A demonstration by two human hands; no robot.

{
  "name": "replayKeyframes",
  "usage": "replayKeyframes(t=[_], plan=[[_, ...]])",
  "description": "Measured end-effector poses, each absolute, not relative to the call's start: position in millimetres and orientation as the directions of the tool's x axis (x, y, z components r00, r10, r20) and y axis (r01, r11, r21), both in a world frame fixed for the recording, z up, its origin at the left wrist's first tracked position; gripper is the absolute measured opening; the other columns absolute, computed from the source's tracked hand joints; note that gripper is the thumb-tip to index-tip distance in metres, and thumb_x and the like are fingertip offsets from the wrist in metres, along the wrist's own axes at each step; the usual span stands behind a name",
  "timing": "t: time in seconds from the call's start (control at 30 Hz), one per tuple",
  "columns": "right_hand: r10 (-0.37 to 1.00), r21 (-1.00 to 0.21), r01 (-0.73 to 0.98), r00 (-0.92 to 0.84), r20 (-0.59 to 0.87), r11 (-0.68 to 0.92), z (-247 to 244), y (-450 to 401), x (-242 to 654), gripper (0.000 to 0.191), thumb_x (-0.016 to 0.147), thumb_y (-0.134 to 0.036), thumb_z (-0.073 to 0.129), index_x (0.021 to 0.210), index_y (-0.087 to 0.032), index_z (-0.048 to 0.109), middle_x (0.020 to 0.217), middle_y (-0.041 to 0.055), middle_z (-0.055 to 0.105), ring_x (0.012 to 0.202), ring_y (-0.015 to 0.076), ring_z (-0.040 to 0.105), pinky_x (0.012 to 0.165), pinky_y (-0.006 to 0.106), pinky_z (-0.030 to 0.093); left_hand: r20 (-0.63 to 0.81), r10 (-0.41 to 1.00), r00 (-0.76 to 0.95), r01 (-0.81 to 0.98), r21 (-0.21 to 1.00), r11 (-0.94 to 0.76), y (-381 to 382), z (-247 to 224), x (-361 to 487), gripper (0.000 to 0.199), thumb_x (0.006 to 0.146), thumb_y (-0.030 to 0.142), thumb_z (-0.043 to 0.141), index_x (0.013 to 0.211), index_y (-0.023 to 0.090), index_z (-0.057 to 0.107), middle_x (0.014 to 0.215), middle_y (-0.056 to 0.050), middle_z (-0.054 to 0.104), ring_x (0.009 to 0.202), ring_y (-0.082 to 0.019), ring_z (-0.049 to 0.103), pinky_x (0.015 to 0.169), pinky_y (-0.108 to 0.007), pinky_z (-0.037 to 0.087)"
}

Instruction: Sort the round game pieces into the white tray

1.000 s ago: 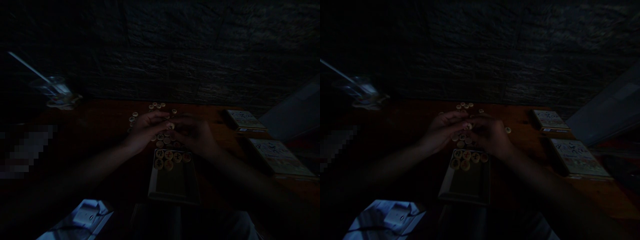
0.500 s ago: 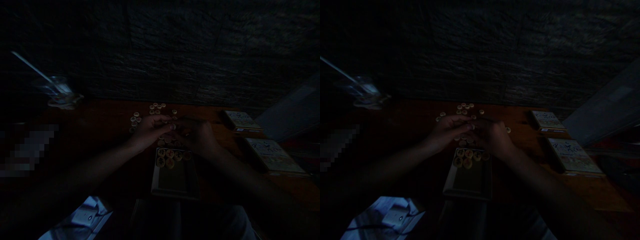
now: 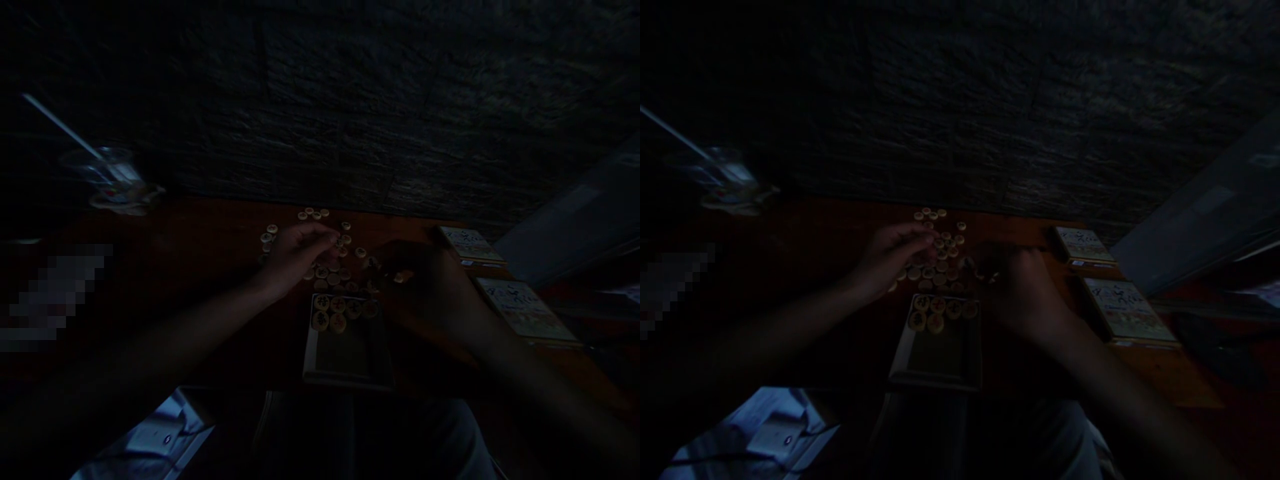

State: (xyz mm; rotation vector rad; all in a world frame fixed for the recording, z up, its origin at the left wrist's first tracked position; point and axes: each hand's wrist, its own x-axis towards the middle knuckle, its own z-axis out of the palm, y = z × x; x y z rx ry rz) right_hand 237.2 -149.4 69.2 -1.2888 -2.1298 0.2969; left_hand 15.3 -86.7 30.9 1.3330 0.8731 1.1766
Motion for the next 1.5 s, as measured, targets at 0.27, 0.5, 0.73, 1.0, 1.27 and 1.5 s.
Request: replayKeyframes(t=[0.27,0.5,0.73,1.0,1.27,1.5], plan=[[0.857,-0.464,0.721,-0.441,0.266,0.515,62,-210,233,0.033,0.077,-0.011,0.073,0.105,-0.027,0.08,0.104,0.0041,0.081,0.085,0.0208,0.077,0.07,0.028,0.061,0.185,0.942,0.281,-0.04,0.983,-0.181,-93,30,17,0.016,0.084,0.033,0.075,0.089,0.018,0.076,0.078,-0.007,0.077,0.066,-0.016,0.072,0.065,-0.029,0.059],[0.83,-0.255,0.79,-0.539,0.147,0.558,29,-210,228,0.045,0.08,0.001,0.062,0.11,-0.027,0.08,0.108,0.006,0.081,0.09,0.0225,0.078,0.078,0.03,0.063,0.2,0.93,0.309,-0.03,0.979,-0.201,-93,29,17,0.012,0.086,0.031,0.073,0.086,0.019,0.076,0.076,-0.006,0.076,0.065,-0.015,0.071,0.061,-0.027,0.057],[0.811,-0.178,0.791,-0.577,0.099,0.585,36,-212,221,0.044,0.084,-0.001,0.067,0.115,-0.029,0.079,0.107,0.0051,0.081,0.088,0.0199,0.079,0.074,0.025,0.061,0.185,0.927,0.326,-0.005,0.981,-0.194,-93,29,18,0.014,0.086,0.031,0.072,0.089,0.018,0.076,0.077,-0.007,0.076,0.067,-0.018,0.073,0.064,-0.031,0.059],[0.799,-0.109,0.792,-0.59,0.119,0.601,31,-211,222,0.04,0.081,0.0,0.066,0.107,-0.026,0.081,0.101,0.0069,0.081,0.084,0.0213,0.078,0.074,0.027,0.062,0.179,0.926,0.331,-0.038,0.984,-0.176,-93,30,18,0.014,0.085,0.03,0.072,0.086,0.017,0.074,0.077,-0.007,0.076,0.065,-0.017,0.072,0.063,-0.031,0.058],[0.778,-0.096,0.789,-0.564,0.278,0.606,25,-209,221,0.041,0.083,-0.009,0.069,0.114,-0.033,0.079,0.11,0.0045,0.08,0.092,0.0272,0.077,0.071,0.034,0.065,0.18,0.914,0.363,-0.082,0.984,-0.161,-92,27,18,0.014,0.086,0.031,0.07,0.087,0.018,0.073,0.081,-0.006,0.076,0.069,-0.016,0.072,0.065,-0.029,0.057],[0.75,-0.094,0.78,-0.552,0.366,0.619,19,-215,225,0.025,0.1,-0.037,0.062,0.122,-0.027,0.067,0.133,0.0081,0.064,0.113,0.024,0.065,0.093,0.04,0.058,0.171,0.902,0.397,-0.093,0.985,-0.146,-88,23,18,0.017,0.086,0.033,0.07,0.09,0.016,0.072,0.082,-0.006,0.075,0.068,-0.013,0.07,0.063,-0.024,0.056]])
